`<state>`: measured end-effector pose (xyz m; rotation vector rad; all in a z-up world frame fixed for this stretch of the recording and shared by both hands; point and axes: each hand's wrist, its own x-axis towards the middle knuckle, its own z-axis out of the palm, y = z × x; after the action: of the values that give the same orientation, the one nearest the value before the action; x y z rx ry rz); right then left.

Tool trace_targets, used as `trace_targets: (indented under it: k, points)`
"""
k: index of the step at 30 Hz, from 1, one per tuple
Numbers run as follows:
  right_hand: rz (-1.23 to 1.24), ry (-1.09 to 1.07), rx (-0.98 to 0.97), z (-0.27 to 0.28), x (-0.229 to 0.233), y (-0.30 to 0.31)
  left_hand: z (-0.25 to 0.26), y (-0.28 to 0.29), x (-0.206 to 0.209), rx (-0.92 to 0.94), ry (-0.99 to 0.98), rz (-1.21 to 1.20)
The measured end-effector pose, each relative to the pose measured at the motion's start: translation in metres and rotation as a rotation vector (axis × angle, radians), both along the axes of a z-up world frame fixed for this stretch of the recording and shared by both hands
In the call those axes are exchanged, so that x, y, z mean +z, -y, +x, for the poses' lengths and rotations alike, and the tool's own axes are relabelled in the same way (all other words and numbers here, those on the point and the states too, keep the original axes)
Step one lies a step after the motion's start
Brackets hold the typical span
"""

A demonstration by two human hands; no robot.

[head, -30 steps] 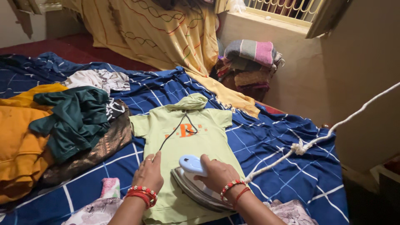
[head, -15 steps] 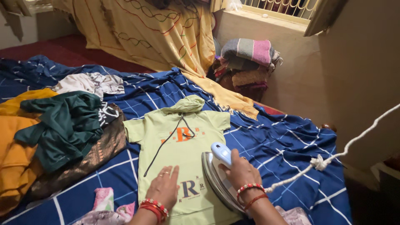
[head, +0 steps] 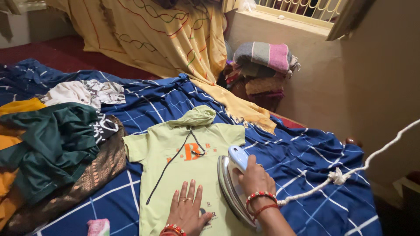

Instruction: The person irons a light green t-shirt on a bed using a steam iron. They smooth the fabric, iron the front and back, and flip the shirt to iron both sides.

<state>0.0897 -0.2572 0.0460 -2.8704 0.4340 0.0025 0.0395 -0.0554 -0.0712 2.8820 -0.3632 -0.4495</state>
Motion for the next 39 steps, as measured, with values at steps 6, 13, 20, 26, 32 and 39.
trace_targets:
  k: [6, 13, 20, 26, 32, 39]
  points:
    - [0.016, 0.019, -0.023, 0.042, 0.004, -0.009, 0.029, -0.001, -0.082, -0.064, 1.054, -0.196]
    - [0.022, 0.042, -0.001, 0.082, 0.006, -0.014, 0.032, -0.005, -0.1, -0.064, 1.003, -0.175]
    - [0.032, 0.046, 0.01, 0.094, 0.002, -0.013, 0.027, -0.003, -0.084, -0.061, 0.985, -0.169]
    - [0.028, 0.019, 0.042, 0.073, 0.005, -0.005, 0.022, -0.006, -0.07, -0.015, 1.053, -0.146]
    - [0.047, 0.0, 0.026, 0.037, 0.008, 0.015, -0.001, -0.009, 0.003, 0.146, -0.079, 0.158]
    - [0.03, -0.054, -0.042, 0.0, 0.005, 0.04, -0.008, -0.026, 0.018, 0.102, -0.158, 0.193]
